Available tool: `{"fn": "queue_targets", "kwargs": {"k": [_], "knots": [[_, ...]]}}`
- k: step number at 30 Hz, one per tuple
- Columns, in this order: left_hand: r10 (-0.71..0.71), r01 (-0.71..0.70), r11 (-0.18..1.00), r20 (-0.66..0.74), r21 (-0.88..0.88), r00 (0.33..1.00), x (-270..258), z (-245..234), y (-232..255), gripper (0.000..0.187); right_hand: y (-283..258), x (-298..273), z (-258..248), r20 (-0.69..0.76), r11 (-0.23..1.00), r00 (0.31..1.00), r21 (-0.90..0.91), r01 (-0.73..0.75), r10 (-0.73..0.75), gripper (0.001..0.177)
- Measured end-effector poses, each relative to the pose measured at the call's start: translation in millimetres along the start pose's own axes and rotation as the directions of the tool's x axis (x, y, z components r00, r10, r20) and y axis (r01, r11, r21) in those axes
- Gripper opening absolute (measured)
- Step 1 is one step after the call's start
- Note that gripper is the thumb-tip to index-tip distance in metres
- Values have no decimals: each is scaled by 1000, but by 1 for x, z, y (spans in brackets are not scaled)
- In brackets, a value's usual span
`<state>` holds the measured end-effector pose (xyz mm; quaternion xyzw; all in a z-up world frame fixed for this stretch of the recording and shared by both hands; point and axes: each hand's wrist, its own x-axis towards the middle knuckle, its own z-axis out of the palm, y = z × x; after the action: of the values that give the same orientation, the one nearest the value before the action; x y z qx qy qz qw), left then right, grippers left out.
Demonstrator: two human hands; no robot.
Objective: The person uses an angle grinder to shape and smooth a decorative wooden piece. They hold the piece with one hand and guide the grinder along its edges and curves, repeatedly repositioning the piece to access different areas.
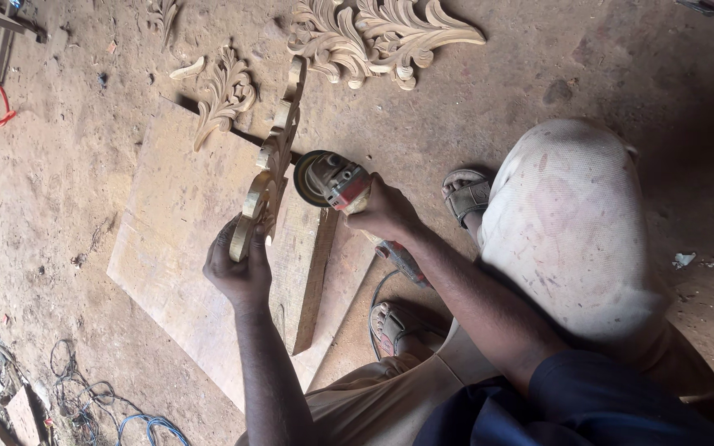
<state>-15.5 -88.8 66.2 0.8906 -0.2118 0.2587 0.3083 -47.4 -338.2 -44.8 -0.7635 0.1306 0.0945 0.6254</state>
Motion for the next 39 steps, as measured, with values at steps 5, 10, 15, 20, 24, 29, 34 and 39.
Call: {"fn": "queue_targets", "kwargs": {"k": [5, 10, 15, 20, 24, 29, 34, 39], "knots": [[-15, 15, 1000, 16, 6, 1000, -3, 9, 6, 28, -18, -10, 2, 63, 982, 998, -187, -13, 25, 79], [42, -43, 999, 40, 10, 998, -7, 15, 16, 26, -31, -18, 2, 100, 964, 994, -264, -20, 48, 80], [52, -53, 999, 67, 8, 996, -7, 14, 18, 27, -35, -19, 1, 134, 957, 984, -279, -76, 118, 80], [43, -40, 999, 110, -23, 993, -10, 12, 8, 26, -31, -17, 1, 128, 959, 984, -270, -84, 122, 82], [54, -52, 998, 91, -26, 994, -12, 14, -1, 27, -26, -15, 3, 112, 966, 988, -245, -79, 109, 84], [29, -28, 1000, 98, -12, 995, -16, 16, -7, 28, -19, -14, 4, 99, 976, 988, -196, -95, 116, 81], [10, -5, 999, 111, -50, 994, -18, 13, -13, 28, -9, -7, 5, 82, 979, 986, -153, -132, 146, 80], [11, -6, 999, 92, -53, 996, -17, 7, -19, 30, 2, 1, 1, 18, 995, 995, -9, -96, 96, 78]]}}
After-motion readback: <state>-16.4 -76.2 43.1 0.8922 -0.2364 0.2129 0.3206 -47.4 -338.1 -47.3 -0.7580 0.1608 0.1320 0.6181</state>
